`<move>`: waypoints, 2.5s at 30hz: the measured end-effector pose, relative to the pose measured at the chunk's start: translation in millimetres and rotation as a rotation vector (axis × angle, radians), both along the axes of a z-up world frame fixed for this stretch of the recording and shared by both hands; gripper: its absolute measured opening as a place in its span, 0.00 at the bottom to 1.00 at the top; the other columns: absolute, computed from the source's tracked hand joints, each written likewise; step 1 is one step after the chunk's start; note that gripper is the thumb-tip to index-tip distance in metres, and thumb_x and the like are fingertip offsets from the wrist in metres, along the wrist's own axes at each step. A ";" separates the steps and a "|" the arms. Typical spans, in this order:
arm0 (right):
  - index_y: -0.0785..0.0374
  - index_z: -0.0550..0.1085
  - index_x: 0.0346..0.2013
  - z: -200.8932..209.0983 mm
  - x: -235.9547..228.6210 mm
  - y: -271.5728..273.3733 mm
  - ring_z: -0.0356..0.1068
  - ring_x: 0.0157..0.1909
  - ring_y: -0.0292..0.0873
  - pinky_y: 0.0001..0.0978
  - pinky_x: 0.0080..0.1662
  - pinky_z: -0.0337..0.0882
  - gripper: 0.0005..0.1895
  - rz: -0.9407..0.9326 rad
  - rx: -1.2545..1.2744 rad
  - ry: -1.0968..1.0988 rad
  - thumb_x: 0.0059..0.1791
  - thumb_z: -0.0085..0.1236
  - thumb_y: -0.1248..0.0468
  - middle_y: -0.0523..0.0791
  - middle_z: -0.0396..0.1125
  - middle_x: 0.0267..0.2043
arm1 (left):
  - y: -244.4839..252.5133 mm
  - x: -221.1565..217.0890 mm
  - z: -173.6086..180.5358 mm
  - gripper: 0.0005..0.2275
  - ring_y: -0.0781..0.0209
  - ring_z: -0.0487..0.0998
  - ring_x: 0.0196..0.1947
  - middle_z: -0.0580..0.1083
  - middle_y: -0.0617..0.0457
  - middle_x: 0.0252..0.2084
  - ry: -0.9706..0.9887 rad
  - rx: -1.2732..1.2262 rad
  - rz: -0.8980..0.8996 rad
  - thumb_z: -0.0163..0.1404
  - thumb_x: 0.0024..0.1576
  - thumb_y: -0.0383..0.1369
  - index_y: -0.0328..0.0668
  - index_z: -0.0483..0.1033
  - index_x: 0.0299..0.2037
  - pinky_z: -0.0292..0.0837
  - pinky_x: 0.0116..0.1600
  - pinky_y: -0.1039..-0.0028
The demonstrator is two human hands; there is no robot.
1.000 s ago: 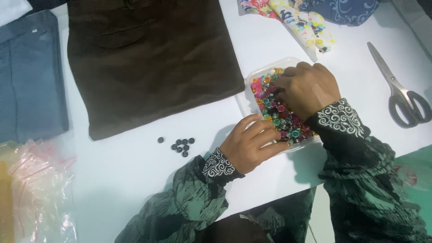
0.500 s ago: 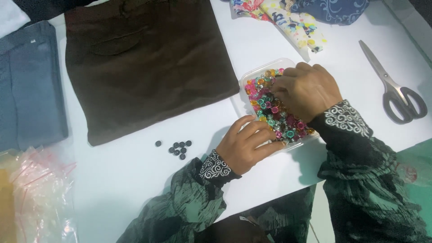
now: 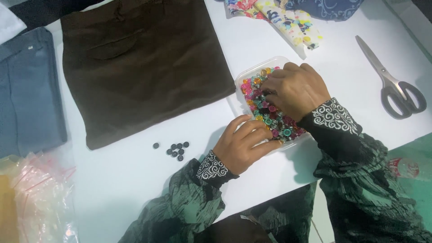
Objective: Sorting yellow and black buttons from a mixed container and placing them into small plastic bags for garment assembly.
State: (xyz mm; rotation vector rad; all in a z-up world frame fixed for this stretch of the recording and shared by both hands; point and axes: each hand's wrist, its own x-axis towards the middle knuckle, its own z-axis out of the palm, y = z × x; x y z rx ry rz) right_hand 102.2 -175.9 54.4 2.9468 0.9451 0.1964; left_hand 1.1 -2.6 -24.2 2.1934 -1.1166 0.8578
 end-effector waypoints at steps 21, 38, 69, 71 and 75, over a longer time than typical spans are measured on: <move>0.54 0.78 0.43 45.1 -34.7 -69.2 0.78 0.35 0.38 0.35 0.44 0.78 0.09 0.009 0.473 0.559 0.51 0.55 0.58 0.40 0.79 0.38 | 14.1 1.2 21.3 0.12 0.51 0.79 0.50 0.78 0.52 0.49 -0.072 -0.085 0.028 0.66 0.58 0.34 0.48 0.77 0.47 0.75 0.57 0.53; 0.63 0.75 0.48 24.1 -27.8 -70.7 0.72 0.35 0.41 0.33 0.41 0.73 0.10 0.096 0.787 0.308 0.54 0.57 0.63 0.45 0.73 0.37 | 18.4 47.6 53.4 0.05 0.58 0.77 0.43 0.80 0.63 0.40 0.279 0.047 0.231 0.53 0.61 0.33 0.57 0.82 0.42 0.63 0.52 0.64; 0.65 0.75 0.48 30.4 -58.1 -85.1 0.76 0.42 0.39 0.30 0.48 0.80 0.11 -0.024 1.184 0.620 0.51 0.56 0.67 0.47 0.77 0.42 | 16.4 84.8 99.9 0.13 0.60 0.80 0.58 0.80 0.51 0.55 0.987 -0.120 -0.153 0.51 0.61 0.22 0.49 0.80 0.53 0.77 0.62 0.72; 0.67 0.73 0.49 17.0 -54.3 -86.9 0.77 0.44 0.42 0.32 0.48 0.80 0.11 -0.023 1.315 0.710 0.52 0.55 0.69 0.50 0.76 0.43 | 14.4 80.2 104.2 0.13 0.60 0.80 0.59 0.80 0.51 0.54 1.033 -0.166 -0.148 0.51 0.60 0.23 0.48 0.80 0.53 0.77 0.63 0.72; 0.64 0.70 0.49 0.2 -45.5 -91.3 0.73 0.36 0.46 0.33 0.40 0.72 0.08 -0.020 1.619 0.924 0.55 0.51 0.71 0.54 0.74 0.41 | 8.9 73.0 111.4 0.11 0.68 0.81 0.40 0.81 0.52 0.47 1.236 -0.341 -0.099 0.53 0.61 0.32 0.44 0.81 0.52 0.83 0.49 0.79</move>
